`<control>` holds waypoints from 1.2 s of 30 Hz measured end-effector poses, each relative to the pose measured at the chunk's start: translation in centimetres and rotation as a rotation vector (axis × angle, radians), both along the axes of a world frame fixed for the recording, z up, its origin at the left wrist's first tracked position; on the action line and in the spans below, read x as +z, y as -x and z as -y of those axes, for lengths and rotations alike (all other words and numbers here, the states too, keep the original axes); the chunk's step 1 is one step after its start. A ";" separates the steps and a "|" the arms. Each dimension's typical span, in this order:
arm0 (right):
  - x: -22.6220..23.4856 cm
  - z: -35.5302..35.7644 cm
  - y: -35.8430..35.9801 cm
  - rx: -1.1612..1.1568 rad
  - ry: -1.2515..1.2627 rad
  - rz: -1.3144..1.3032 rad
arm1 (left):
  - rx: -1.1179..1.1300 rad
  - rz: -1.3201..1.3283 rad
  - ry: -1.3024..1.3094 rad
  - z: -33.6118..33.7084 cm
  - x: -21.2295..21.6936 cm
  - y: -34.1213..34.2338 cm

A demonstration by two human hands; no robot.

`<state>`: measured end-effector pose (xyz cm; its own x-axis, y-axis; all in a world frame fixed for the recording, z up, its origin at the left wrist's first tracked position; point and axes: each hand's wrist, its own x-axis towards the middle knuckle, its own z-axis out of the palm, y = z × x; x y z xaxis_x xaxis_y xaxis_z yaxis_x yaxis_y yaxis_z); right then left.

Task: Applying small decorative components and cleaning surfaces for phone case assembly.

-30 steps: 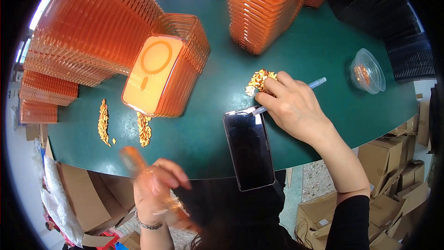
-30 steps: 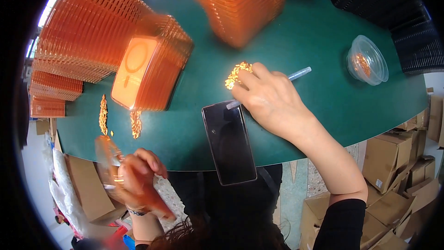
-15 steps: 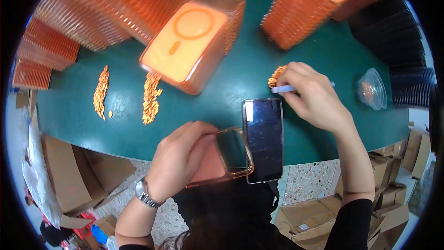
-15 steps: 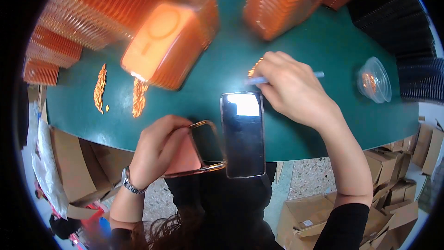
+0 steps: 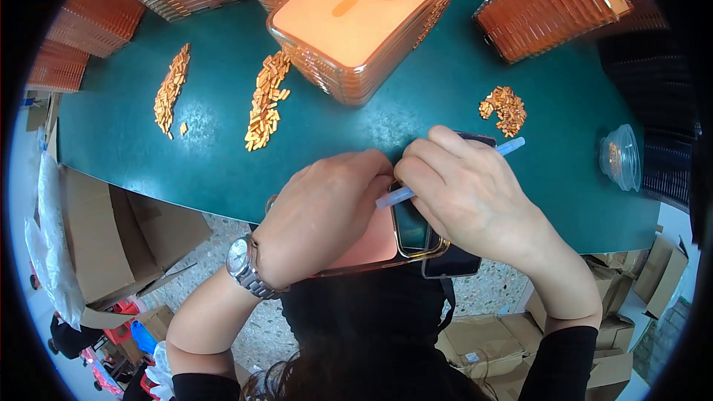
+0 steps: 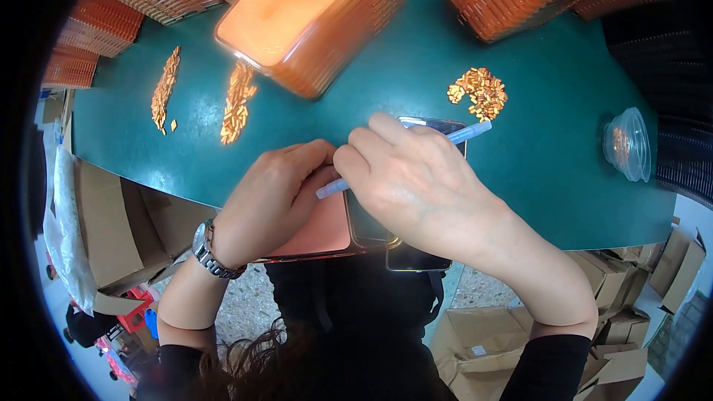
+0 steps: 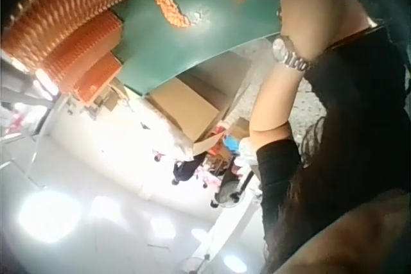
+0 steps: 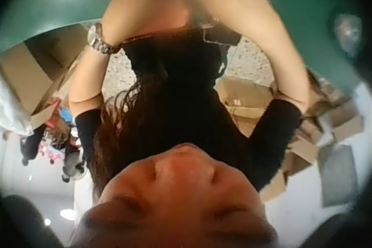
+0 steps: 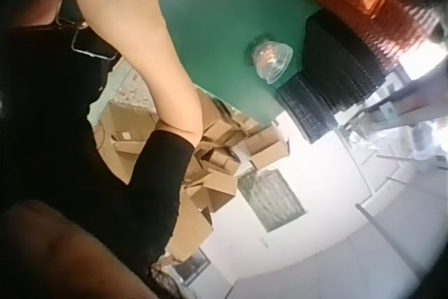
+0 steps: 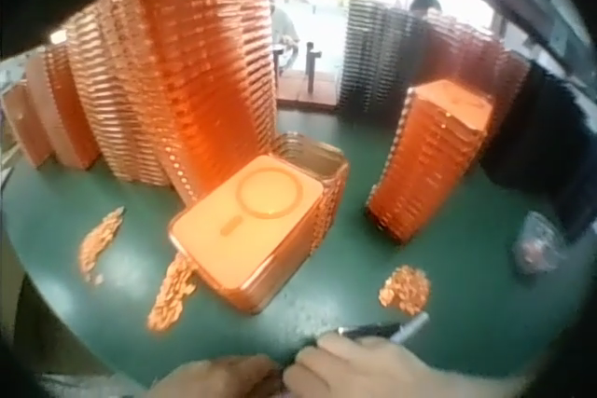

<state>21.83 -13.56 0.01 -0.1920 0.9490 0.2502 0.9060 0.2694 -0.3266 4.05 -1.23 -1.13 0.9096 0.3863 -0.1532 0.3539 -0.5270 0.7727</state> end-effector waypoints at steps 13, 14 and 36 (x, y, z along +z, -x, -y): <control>0.9 0.7 -0.9 -0.055 0.149 -0.080 | -0.034 0.035 -0.160 0.5 -0.3 -0.2; 1.2 0.9 -1.0 -0.082 0.131 -0.074 | -0.035 0.034 -0.160 0.7 -0.3 -0.2; 0.4 2.0 2.5 -0.276 0.063 0.187 | 0.056 0.123 -0.332 1.6 -0.2 0.6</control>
<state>19.37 -15.53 0.42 0.0375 0.9840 0.1739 0.9877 -0.0100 -0.1561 3.44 -2.85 -1.37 0.8896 0.4462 0.0980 0.3045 -0.7390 0.6010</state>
